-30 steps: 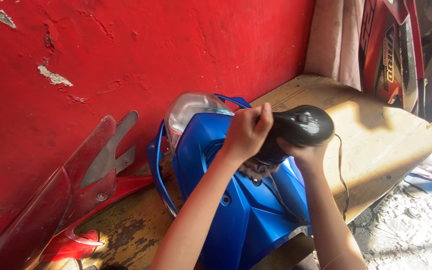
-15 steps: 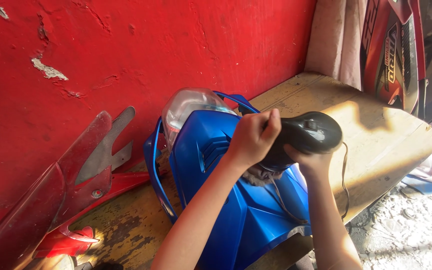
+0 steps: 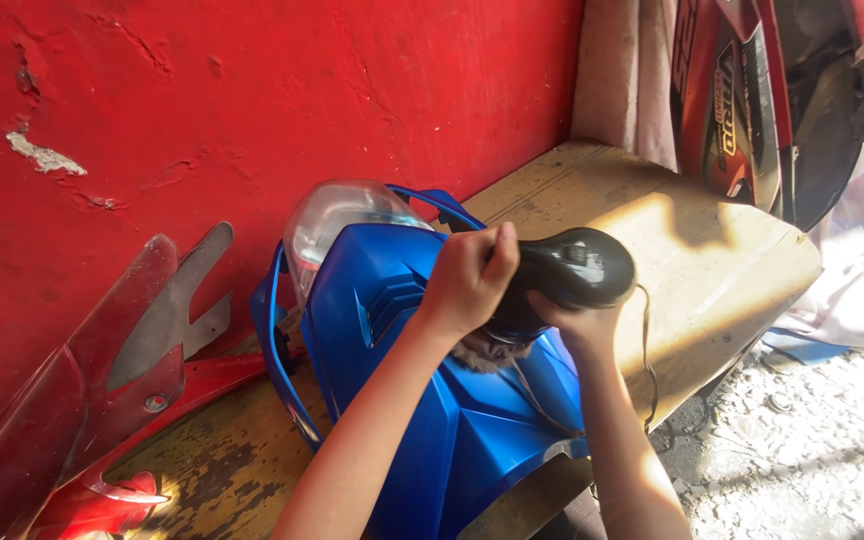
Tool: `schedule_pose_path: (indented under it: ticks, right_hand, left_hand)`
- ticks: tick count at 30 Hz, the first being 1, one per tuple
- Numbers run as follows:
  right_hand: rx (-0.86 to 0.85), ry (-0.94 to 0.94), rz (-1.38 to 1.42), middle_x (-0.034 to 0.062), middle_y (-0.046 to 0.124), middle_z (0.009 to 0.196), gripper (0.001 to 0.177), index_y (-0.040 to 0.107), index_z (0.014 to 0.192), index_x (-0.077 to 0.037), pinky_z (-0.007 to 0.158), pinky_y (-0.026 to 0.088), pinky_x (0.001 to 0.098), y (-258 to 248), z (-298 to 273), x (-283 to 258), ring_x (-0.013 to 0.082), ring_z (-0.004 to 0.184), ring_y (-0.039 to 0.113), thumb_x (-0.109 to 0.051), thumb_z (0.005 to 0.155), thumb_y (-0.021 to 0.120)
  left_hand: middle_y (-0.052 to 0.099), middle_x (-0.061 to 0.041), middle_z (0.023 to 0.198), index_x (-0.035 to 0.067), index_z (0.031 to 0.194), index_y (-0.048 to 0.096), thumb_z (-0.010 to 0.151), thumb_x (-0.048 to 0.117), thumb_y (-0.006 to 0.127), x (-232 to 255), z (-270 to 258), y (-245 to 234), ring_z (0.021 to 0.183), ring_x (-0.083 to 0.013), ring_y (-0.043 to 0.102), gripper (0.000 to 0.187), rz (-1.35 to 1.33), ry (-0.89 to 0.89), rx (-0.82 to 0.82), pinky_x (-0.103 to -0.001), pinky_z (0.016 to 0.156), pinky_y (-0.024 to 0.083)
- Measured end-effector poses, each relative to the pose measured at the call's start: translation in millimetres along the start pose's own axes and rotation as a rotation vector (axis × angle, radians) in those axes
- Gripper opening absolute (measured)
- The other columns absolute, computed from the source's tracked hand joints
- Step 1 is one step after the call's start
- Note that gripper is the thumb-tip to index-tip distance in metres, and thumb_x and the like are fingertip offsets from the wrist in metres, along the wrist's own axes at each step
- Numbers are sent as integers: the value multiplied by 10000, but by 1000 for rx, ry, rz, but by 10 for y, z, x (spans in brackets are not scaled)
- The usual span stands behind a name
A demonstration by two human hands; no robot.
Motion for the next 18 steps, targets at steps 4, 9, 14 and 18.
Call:
schedule_pose_path:
  ticks: [4,9,14,18]
  right_hand:
    - [23,-66,6,58,677,1150,770,561,1297,-51,961,573,355,141,-88,-417,181,1045,665,-37,607,901]
    - [-51,-104,205,77,710,1183,776,487,1294,-90,1059,577,374,54,-236,-627,196,1148,700,-66,639,903]
    - [21,6,55,96,711,1162,772,565,1279,-30,984,591,362,18,-163,-374,192,1055,697,-80,593,916]
    - [-4,-23,69,96,691,1162,869,524,1303,-36,968,583,339,194,-134,-590,190,1056,683,-110,542,938]
  left_hand:
    - [571,-224,649,2,748,572,1058,316,463,112,-112,-76,626,-383,643,455,11,-21,-18,-428,565,458]
    - [600,-211,690,-2,746,574,1062,299,459,256,-215,60,657,-387,629,451,38,50,-108,-427,591,461]
    - [608,-222,699,-16,793,612,1063,301,462,91,-186,65,672,-387,650,442,49,-16,-82,-418,597,474]
    - [641,-206,707,-1,910,691,1058,301,431,228,-227,-132,662,-342,682,426,8,-29,-38,-394,618,500]
Point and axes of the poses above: each hand's wrist, its own z-axis towards the middle knuckle, its own y-axis out of the palm, x = y × z, the point moved 3 cm from there along z, towards the middle knuckle
